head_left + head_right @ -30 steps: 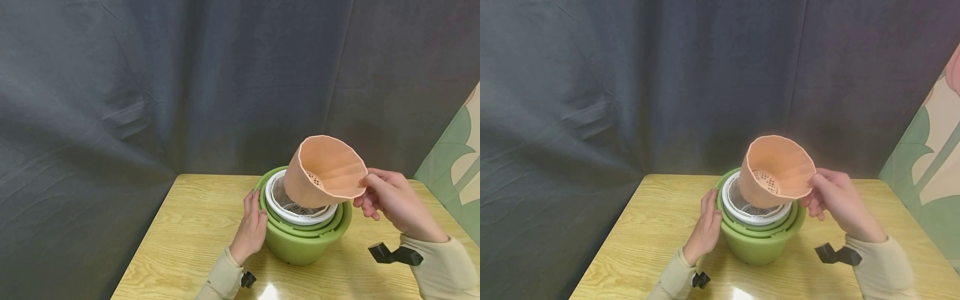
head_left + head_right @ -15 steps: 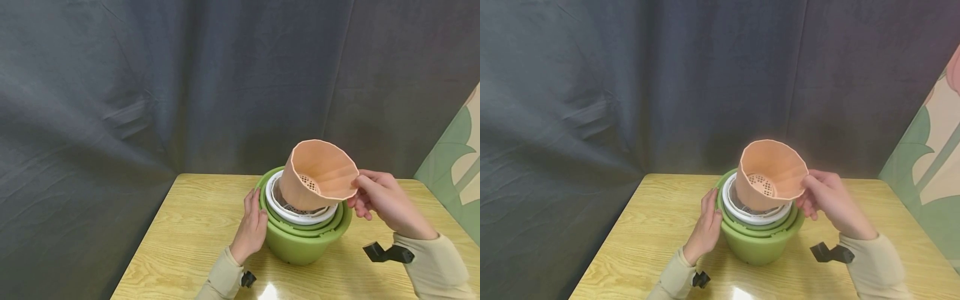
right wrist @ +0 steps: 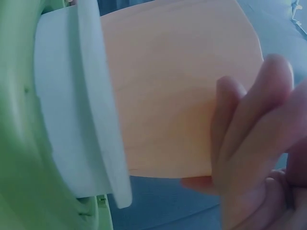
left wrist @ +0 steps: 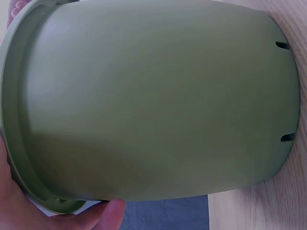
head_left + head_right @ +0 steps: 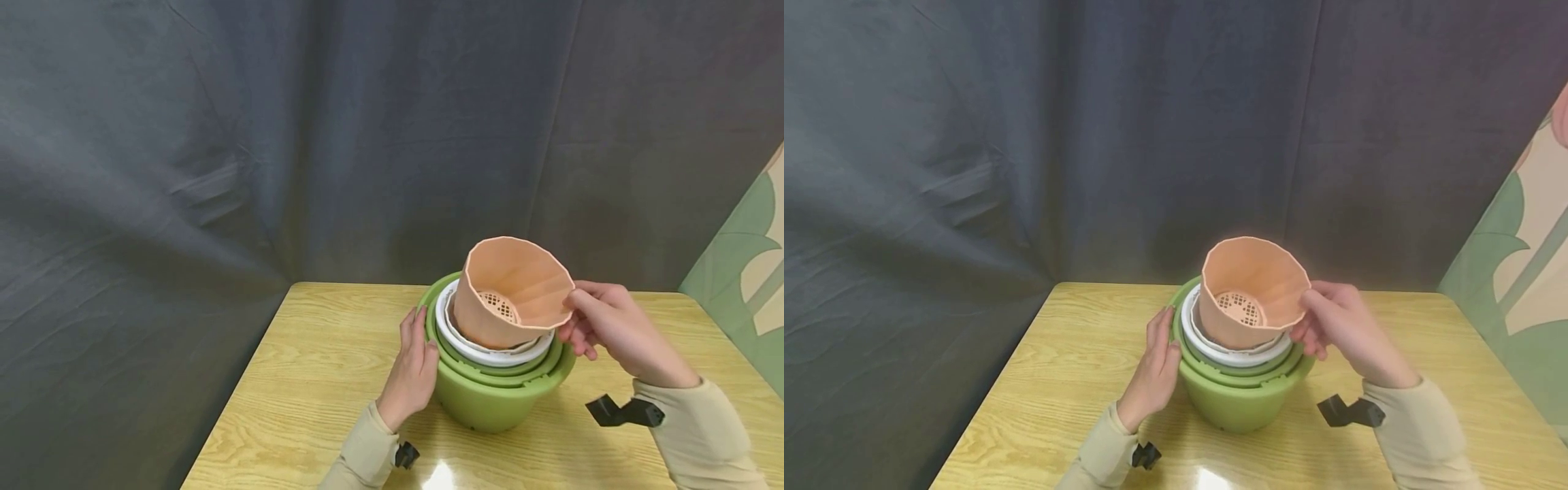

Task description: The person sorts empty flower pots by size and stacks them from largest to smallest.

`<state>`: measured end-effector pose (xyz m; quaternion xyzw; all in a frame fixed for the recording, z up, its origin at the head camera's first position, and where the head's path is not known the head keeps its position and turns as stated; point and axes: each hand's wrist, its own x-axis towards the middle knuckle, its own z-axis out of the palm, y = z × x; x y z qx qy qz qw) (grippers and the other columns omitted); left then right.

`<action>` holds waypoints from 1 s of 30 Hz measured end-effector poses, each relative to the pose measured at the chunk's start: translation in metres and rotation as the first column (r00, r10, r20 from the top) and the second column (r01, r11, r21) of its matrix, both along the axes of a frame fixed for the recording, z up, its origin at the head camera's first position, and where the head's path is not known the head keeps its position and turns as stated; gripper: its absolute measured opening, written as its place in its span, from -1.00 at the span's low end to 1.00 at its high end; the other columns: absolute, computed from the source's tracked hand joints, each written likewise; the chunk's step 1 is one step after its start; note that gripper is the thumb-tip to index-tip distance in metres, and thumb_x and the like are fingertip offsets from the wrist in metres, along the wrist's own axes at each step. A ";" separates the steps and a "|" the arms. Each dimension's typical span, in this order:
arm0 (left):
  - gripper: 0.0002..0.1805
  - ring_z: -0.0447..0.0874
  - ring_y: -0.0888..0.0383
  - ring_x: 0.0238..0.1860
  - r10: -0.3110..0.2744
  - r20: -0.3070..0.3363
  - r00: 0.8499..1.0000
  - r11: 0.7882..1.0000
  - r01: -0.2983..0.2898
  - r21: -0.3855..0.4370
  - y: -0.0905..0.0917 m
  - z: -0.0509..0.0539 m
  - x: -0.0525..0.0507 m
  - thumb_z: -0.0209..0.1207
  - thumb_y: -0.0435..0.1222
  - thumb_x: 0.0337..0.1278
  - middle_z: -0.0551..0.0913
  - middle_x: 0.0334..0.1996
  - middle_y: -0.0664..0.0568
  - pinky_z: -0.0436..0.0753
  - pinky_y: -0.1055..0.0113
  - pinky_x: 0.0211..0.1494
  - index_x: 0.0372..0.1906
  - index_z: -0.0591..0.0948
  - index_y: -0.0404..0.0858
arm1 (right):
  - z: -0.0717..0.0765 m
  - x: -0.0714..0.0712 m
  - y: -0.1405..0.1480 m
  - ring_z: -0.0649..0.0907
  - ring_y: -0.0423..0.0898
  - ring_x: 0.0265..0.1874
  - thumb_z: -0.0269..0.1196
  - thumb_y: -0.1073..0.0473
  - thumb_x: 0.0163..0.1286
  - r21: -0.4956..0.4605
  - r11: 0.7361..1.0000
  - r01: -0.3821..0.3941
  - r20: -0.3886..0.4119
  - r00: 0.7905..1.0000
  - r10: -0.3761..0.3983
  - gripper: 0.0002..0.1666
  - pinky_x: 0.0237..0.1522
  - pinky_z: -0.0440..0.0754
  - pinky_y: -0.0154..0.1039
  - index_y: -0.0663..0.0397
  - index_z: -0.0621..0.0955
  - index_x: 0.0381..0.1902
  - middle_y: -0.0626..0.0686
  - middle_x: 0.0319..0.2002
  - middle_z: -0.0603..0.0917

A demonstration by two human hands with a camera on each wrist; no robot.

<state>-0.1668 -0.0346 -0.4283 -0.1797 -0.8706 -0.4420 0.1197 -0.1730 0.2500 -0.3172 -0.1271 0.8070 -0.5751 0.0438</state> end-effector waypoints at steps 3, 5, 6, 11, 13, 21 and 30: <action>-0.38 0.28 -0.15 0.38 -0.003 -0.006 1.000 1.000 0.003 -0.002 0.000 0.000 0.000 -0.31 -0.27 0.43 -0.03 0.48 -0.24 0.40 -0.04 0.39 0.52 -0.05 -0.33 | -0.001 -0.001 -0.001 0.55 -0.18 -0.79 -0.19 0.32 0.46 0.020 1.000 -0.004 0.007 1.000 0.004 -0.69 -0.82 0.52 -0.24 0.50 0.44 -0.18 -0.01 -0.65 0.64; -0.38 0.28 -0.15 0.38 -0.004 -0.006 1.000 1.000 0.004 -0.002 0.001 0.000 0.000 -0.32 -0.26 0.44 -0.03 0.48 -0.24 0.39 -0.04 0.39 0.52 -0.05 -0.33 | -0.002 -0.001 -0.002 0.55 -0.19 -0.79 -0.19 0.32 0.46 0.027 1.000 -0.008 0.013 1.000 0.008 -0.68 -0.81 0.52 -0.24 0.52 0.43 -0.16 -0.01 -0.65 0.64; -0.38 0.28 -0.15 0.38 -0.004 -0.006 1.000 1.000 0.004 -0.001 0.001 0.000 0.000 -0.32 -0.26 0.44 -0.03 0.48 -0.24 0.40 -0.04 0.39 0.52 -0.05 -0.33 | -0.003 -0.001 -0.003 0.55 -0.19 -0.79 -0.19 0.31 0.47 0.030 1.000 -0.009 0.018 1.000 0.009 -0.67 -0.81 0.52 -0.24 0.52 0.43 -0.15 -0.02 -0.64 0.64; -0.37 0.28 -0.16 0.38 -0.008 0.005 1.000 1.000 0.008 0.002 0.002 0.000 0.000 -0.31 -0.26 0.43 -0.05 0.48 -0.23 0.39 -0.04 0.39 0.52 -0.06 -0.31 | -0.005 -0.002 -0.004 0.54 -0.19 -0.80 -0.19 0.31 0.46 0.034 0.999 -0.016 0.031 0.999 0.015 -0.66 -0.81 0.52 -0.25 0.53 0.43 -0.13 -0.02 -0.65 0.64; -0.37 0.28 -0.16 0.38 -0.008 0.008 1.000 1.000 0.008 0.003 0.002 -0.001 0.000 -0.31 -0.26 0.43 -0.05 0.48 -0.23 0.39 -0.04 0.39 0.53 -0.07 -0.30 | -0.005 -0.002 -0.004 0.54 -0.20 -0.80 -0.19 0.31 0.46 0.032 0.999 -0.013 0.031 0.999 0.012 -0.67 -0.82 0.51 -0.25 0.52 0.43 -0.13 -0.02 -0.65 0.64; -0.38 0.30 -0.15 0.37 0.002 -0.004 1.000 1.000 -0.002 -0.001 0.003 -0.002 0.000 -0.30 -0.27 0.43 -0.03 0.48 -0.22 0.41 -0.03 0.38 0.52 -0.04 -0.31 | -0.003 -0.004 -0.006 0.53 -0.21 -0.80 -0.18 0.29 0.46 0.058 0.998 -0.008 0.048 0.999 0.005 -0.65 -0.81 0.51 -0.25 0.54 0.42 -0.14 -0.02 -0.65 0.63; -0.37 0.28 -0.15 0.38 0.002 -0.005 1.000 1.000 -0.002 0.006 0.004 -0.002 -0.002 -0.30 -0.27 0.42 -0.03 0.48 -0.24 0.39 -0.02 0.39 0.52 -0.04 -0.32 | -0.001 -0.006 -0.008 0.52 -0.21 -0.80 -0.18 0.25 0.48 0.086 0.996 -0.003 0.053 0.999 -0.001 -0.62 -0.81 0.51 -0.24 0.54 0.43 -0.16 -0.02 -0.65 0.63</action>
